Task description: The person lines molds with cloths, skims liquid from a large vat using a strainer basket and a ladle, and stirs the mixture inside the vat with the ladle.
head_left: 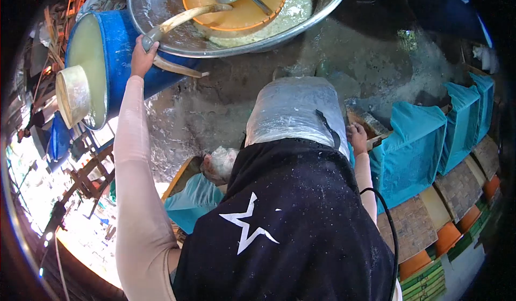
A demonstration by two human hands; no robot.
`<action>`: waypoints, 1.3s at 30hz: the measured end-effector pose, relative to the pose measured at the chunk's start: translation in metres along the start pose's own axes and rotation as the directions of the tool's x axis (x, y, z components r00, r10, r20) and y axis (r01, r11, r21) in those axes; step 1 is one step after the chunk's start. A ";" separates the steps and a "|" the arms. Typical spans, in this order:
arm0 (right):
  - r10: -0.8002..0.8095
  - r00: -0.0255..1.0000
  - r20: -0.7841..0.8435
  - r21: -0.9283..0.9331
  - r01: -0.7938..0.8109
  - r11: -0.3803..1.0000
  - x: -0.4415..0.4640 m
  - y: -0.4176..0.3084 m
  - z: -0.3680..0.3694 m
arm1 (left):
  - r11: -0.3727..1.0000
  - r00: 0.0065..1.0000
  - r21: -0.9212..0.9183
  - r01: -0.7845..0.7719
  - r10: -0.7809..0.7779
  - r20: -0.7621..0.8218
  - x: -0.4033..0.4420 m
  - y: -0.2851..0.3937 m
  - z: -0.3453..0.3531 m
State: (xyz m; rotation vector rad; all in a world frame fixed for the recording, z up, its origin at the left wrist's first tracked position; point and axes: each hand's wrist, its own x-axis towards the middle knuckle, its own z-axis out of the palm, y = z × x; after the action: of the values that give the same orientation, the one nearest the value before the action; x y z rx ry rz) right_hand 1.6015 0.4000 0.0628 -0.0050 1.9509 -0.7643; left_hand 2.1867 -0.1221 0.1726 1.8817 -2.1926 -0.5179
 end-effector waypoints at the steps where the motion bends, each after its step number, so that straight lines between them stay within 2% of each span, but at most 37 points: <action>1: -0.009 1.000 -0.010 -0.060 0.008 0.998 -0.004 -0.004 -0.002 | 1.000 1.000 -0.013 0.004 -0.004 -0.004 -0.002 0.005 0.001; 2: -0.013 1.000 -0.015 -0.075 0.012 0.997 -0.006 -0.006 -0.005 | 0.999 1.000 0.032 -0.010 0.010 0.003 -0.009 0.008 0.003; 4: -0.183 0.983 0.016 -0.228 0.182 0.957 -0.002 -0.013 -0.011 | 0.998 1.000 0.059 -0.006 0.006 0.000 -0.016 0.023 0.009; 5: -0.125 0.992 0.023 -0.202 0.127 0.971 -0.002 -0.023 -0.013 | 0.996 1.000 0.088 -0.004 0.005 -0.011 -0.020 0.032 0.012; 6: -0.159 0.985 0.068 -0.228 0.171 0.959 0.008 -0.030 -0.017 | 0.993 1.000 0.117 0.006 -0.003 -0.021 -0.029 0.034 0.015; 7: -0.209 0.975 0.079 -0.274 0.223 0.936 0.009 -0.051 -0.014 | 0.992 0.996 0.124 -0.012 0.022 -0.083 -0.033 0.032 0.025; 8: -0.259 0.961 0.098 -0.321 0.277 0.906 0.011 -0.072 -0.009 | 0.994 0.995 0.108 0.029 -0.019 -0.095 -0.036 0.029 0.033; 9: -0.374 0.915 0.153 -0.395 0.404 0.825 0.007 -0.102 -0.001 | 0.991 0.995 0.127 0.050 -0.038 -0.096 -0.040 0.038 0.034; 10: -0.379 0.906 0.188 -0.423 0.423 0.801 0.004 -0.132 0.009 | 0.986 0.993 0.148 0.074 -0.059 -0.100 -0.045 0.046 0.035; 12: -0.393 0.865 0.311 -0.260 0.475 0.841 0.008 -0.186 0.030 | 0.986 0.985 0.114 0.123 -0.107 -0.136 -0.050 0.052 0.042; 14: -0.392 0.835 0.386 -0.295 0.514 0.806 0.021 -0.226 0.045 | 0.983 0.975 0.089 0.158 -0.142 -0.169 -0.056 0.059 0.045; 17: -0.417 0.809 0.415 -0.291 0.552 0.781 0.029 -0.275 0.062 | 0.964 0.964 0.108 0.241 -0.225 -0.144 -0.060 0.067 0.048; 21: -0.379 0.782 0.495 -0.309 0.566 0.764 0.066 -0.283 0.035 | 0.962 0.959 0.100 0.254 -0.238 -0.151 -0.066 0.065 0.059; 23: -0.318 0.827 0.463 -0.378 0.510 0.773 0.096 -0.266 0.004 | 0.958 0.956 0.097 0.269 -0.253 -0.151 -0.071 0.078 0.058; 25: -0.387 0.776 0.497 -0.396 0.600 0.695 0.151 -0.225 -0.043 | 0.960 0.954 0.075 0.269 -0.254 -0.160 -0.079 0.075 0.064; 27: -0.320 0.849 0.420 -0.431 0.497 0.753 0.180 -0.206 -0.090 | 0.956 0.949 0.072 0.285 -0.271 -0.159 -0.081 0.091 0.066; 29: -0.318 0.830 0.459 -0.673 0.558 0.486 0.163 -0.222 -0.123 | 0.952 0.943 0.072 0.297 -0.281 -0.176 -0.086 0.102 0.072; 30: -0.318 0.828 0.462 -0.674 0.561 0.480 0.170 -0.218 -0.145 | 0.950 0.941 0.069 0.303 -0.287 -0.178 -0.089 0.106 0.074; 32: -0.245 0.865 0.438 -0.609 0.486 0.627 0.201 -0.201 -0.190 | 0.941 0.931 0.041 0.335 -0.324 -0.170 -0.091 0.115 0.078; 33: -0.249 0.865 0.435 -0.613 0.488 0.622 0.199 -0.205 -0.197 | 0.943 0.929 0.067 0.326 -0.307 -0.206 -0.094 0.110 0.081; 35: -0.221 0.913 0.344 -0.567 0.389 0.727 0.191 -0.214 -0.216 | 0.937 0.922 0.040 0.346 -0.332 -0.197 -0.096 0.127 0.079; 36: -0.222 0.913 0.342 -0.570 0.390 0.723 0.187 -0.226 -0.220 | 0.930 0.915 0.020 0.367 -0.356 -0.190 -0.098 0.137 0.078; 38: -0.074 0.972 0.221 -0.631 0.201 0.750 0.179 -0.250 -0.222 | 0.925 0.906 0.028 0.380 -0.366 -0.211 -0.099 0.138 0.088; 39: -0.031 0.974 0.224 -0.550 0.153 0.821 0.198 -0.244 -0.229 | 0.921 0.899 0.028 0.389 -0.372 -0.232 -0.101 0.138 0.088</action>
State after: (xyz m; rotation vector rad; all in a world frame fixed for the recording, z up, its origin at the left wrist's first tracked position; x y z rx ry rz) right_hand 1.2411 0.2582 0.0970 -0.5256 1.9177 -0.2033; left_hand 2.0446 0.0054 0.1534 2.2994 -1.7293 -0.2687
